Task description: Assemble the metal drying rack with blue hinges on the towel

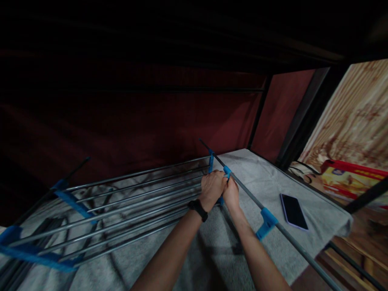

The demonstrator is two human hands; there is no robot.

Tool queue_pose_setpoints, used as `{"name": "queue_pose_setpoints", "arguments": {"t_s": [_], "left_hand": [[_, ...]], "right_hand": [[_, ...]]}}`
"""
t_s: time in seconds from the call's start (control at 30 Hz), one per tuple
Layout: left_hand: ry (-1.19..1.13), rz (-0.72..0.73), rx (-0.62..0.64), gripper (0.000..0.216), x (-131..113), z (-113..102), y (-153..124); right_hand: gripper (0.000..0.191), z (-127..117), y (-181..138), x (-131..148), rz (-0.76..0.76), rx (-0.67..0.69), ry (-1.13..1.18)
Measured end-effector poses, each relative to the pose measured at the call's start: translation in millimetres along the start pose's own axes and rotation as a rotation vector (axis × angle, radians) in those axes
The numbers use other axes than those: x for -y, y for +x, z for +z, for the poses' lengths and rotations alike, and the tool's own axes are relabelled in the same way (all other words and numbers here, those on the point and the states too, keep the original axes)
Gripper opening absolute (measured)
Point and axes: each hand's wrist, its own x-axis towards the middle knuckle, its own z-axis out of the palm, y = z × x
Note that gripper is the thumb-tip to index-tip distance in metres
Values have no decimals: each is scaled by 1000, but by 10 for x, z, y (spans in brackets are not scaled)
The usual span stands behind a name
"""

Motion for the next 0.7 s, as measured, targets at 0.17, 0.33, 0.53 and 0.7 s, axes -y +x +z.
{"name": "queue_pose_setpoints", "arguments": {"t_s": [0.17,0.33,0.53,0.7], "left_hand": [[6,2,14,30,5,10,13],[34,27,-8,32,29,58,9],[63,44,20,35,-1,14,-26],[90,59,18,36,-6,-4,-22]], "right_hand": [[24,0,4,5,-1,-4,1],[23,10,-23,5,-13,-4,-8],[26,29,-37,0,-11,-16,11],[28,42,-44,-5,-12,-17,-25]]}}
